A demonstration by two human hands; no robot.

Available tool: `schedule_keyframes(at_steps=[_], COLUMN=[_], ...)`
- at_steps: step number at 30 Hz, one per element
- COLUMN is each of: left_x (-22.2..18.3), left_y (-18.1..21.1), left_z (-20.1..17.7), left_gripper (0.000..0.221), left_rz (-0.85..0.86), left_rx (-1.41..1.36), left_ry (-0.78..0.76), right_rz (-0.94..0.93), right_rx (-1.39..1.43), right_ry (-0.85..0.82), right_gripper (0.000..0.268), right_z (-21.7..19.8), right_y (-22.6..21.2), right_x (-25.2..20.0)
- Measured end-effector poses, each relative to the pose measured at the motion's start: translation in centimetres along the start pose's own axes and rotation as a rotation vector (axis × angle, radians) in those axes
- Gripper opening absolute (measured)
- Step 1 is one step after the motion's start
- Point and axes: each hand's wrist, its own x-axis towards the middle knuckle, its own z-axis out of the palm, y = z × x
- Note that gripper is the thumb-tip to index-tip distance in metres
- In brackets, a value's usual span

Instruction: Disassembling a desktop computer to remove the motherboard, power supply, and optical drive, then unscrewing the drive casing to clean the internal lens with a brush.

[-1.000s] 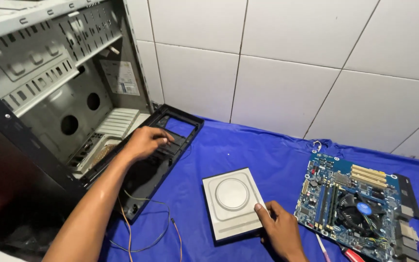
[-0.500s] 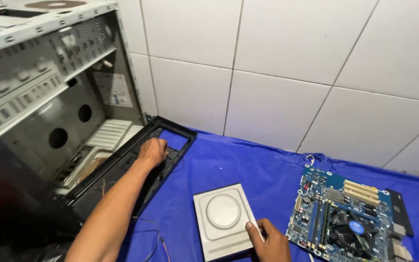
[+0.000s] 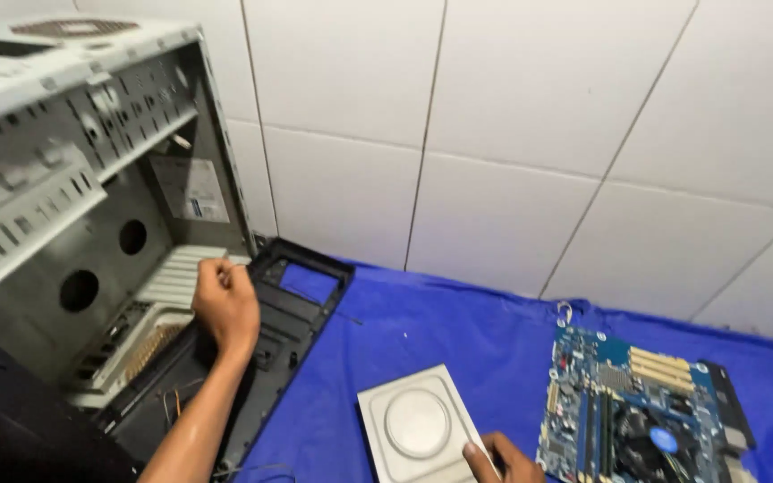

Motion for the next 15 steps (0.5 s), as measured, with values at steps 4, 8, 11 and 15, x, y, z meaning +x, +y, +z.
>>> schedule_keyframes(at_steps=[4, 8, 11, 15], left_x=[-0.9, -1.2, -0.9, -3.5], left_y=[5.0, 5.6, 8.2, 9.6], left_z=[-4.1, -7.3, -10.0, -15.5], left_gripper=[0.013, 0.009, 0.006, 0.013], left_rz=[-0.184, -0.184, -0.157, 0.085], left_rx=[-0.083, -0.417, -0.515, -0.496], left_ry=[-0.02, 0.1, 0.196, -0.137], right_rz=[-0.021, -0.003, 0.031, -0.048], right_rx=[-0.095, -0.073, -0.057, -0.076], right_ry=[0.0, -0.115, -0.097, -0.023], right_gripper=[0.029, 0.029, 0.034, 0.034], right_z=[0.0, -1.3, -1.7, -1.2], right_y=[0.9, -0.4, -2.4, -1.1], right_x=[1.1, -0.6, -1.1, -1.0])
